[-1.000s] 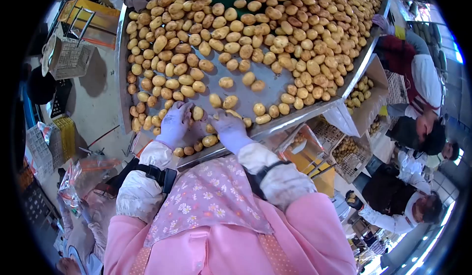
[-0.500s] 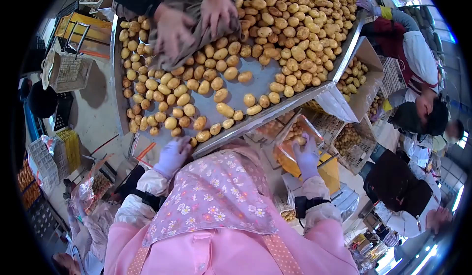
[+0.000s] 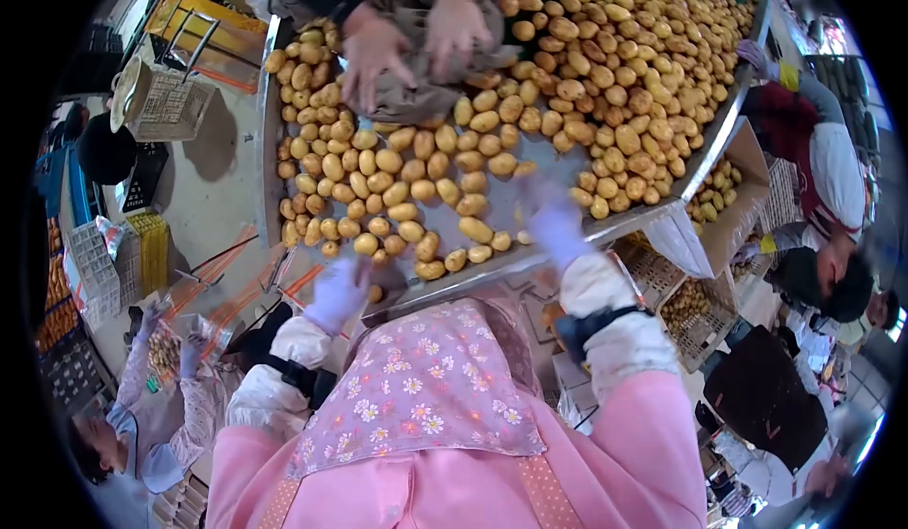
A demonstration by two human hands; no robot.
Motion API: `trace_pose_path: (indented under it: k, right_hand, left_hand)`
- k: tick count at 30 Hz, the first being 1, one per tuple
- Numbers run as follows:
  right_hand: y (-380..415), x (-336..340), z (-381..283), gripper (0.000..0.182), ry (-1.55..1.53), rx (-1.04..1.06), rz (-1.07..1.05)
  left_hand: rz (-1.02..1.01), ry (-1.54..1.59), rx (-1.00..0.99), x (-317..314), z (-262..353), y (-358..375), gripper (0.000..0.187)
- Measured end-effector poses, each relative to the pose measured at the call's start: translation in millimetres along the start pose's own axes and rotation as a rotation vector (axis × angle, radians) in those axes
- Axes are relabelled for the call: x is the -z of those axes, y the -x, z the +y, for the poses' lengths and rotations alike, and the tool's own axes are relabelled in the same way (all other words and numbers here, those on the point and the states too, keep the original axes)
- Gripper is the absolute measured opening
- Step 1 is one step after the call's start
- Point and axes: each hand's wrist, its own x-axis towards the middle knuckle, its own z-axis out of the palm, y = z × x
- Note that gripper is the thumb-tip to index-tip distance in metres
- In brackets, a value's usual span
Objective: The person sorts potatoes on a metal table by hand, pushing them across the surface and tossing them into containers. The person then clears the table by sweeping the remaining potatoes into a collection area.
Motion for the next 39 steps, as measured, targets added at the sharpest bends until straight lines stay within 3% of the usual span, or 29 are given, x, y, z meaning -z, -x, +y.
trace_pose_path:
  k: [1,2,3,4,5,6,7,8,10,13,16,18,22,24,25,26,28,29,31,32,33,34,35,37,38,39]
  right_hand:
    - [-20,-24,33,0.035,0.205,-0.093,0.319]
    - [-55,7,26,0.046,0.18,-0.285,0.118]
    - [-85,17,17,0.054,0.105,-0.133,0.239]
    - [-112,3,0,0.057,0.267,-0.166,0.244]
    - [-128,-9,-45,0.058,-0.009,-0.284,0.193]
    - [-136,-32,-84,0.061,0.467,-0.25,0.105]
    - [-133,-41,-118,0.064,0.348,-0.128,0.037]
    - [-123,-57,-143,0.063,0.29,0.01,-0.086]
    - [-80,-87,-149,0.055,0.243,0.303,-0.065]
    - [-52,-76,-137,0.044,0.234,0.302,-0.102]
    - [-64,-70,-175,0.031,0.178,0.266,-0.227]
    - [-50,-115,-191,0.027,0.107,0.566,-0.59]
    - [-37,-127,-194,0.025,0.367,0.605,-0.568]
    - [-41,-86,-180,0.024,-0.364,0.147,-0.505]
    - [-42,-72,-171,0.024,-0.72,-0.082,-0.447]
    - [-38,-66,-163,0.024,-0.716,-0.081,-0.444]
    - [-23,-56,-150,0.028,-2.014,-0.925,-0.301]
    - [-15,-51,-138,0.028,-2.016,-0.917,-0.291]
    - [13,-38,-107,0.03,-1.648,-0.847,-0.24]
    - [31,-6,-95,0.035,-1.626,-0.935,-0.194]
    - [63,9,-70,0.039,-1.792,-0.721,-0.119]
    - [94,16,-38,0.041,-1.53,-0.679,-0.101]
    - [129,14,8,0.043,-1.492,-0.823,-0.098]
    - [172,47,46,0.036,-0.096,-0.2,-0.016]
    - [158,61,38,0.036,-0.088,-0.203,-0.012]
    - [137,73,33,0.033,-0.203,-0.37,0.107]
  left_hand:
    - [0.108,0.047,0.066,9,-18,-6,0.022]
    - [0.218,0.094,0.133,17,-36,-19,0.022]
    - [0.285,0.006,0.154,28,-49,-37,0.025]
    - [0.352,-0.084,0.176,37,-58,-57,0.028]
    - [0.356,-0.082,0.187,39,-62,-77,0.028]
    - [0.392,-0.14,0.07,38,-63,-96,0.033]
    - [0.424,-0.194,-0.043,35,-62,-108,0.038]
    - [0.257,-0.246,0.093,32,-52,-116,0.043]
    - [0.17,-0.111,0.156,34,-44,-119,0.047]
    - [0.132,0.076,0.118,40,-55,-113,0.047]
    - [0.098,0.044,0.165,41,-52,-118,0.046]
    - [0.109,0.059,0.143,40,-55,-118,0.046]
    - [0.214,0.207,0.065,38,-73,-109,0.045]
    - [0.29,0.187,0.049,50,-50,-95,0.047]
    - [0.282,0.386,0.12,52,-28,-86,0.048]
    - [0.27,0.588,0.202,50,-4,-80,0.049]
    - [0.096,0.521,-0.274,39,50,-76,0.052]
    - [0.096,0.405,-0.406,28,78,-75,0.052]
    - [0.133,0.229,-0.59,21,97,-87,0.052]
    - [0.158,0.175,-0.644,24,97,-106,0.053]
    - [0.052,0.16,-0.507,41,94,-124,0.053]
    - [0.439,0.048,-0.583,28,75,-146,0.04]
    - [0.414,0.044,-0.418,39,68,-168,0.038]
    - [0.528,0.075,-0.463,50,56,-205,0.046]
    - [0.53,0.082,-0.468,44,59,-217,0.046]
    - [0.362,0.013,-0.445,36,61,-225,0.048]
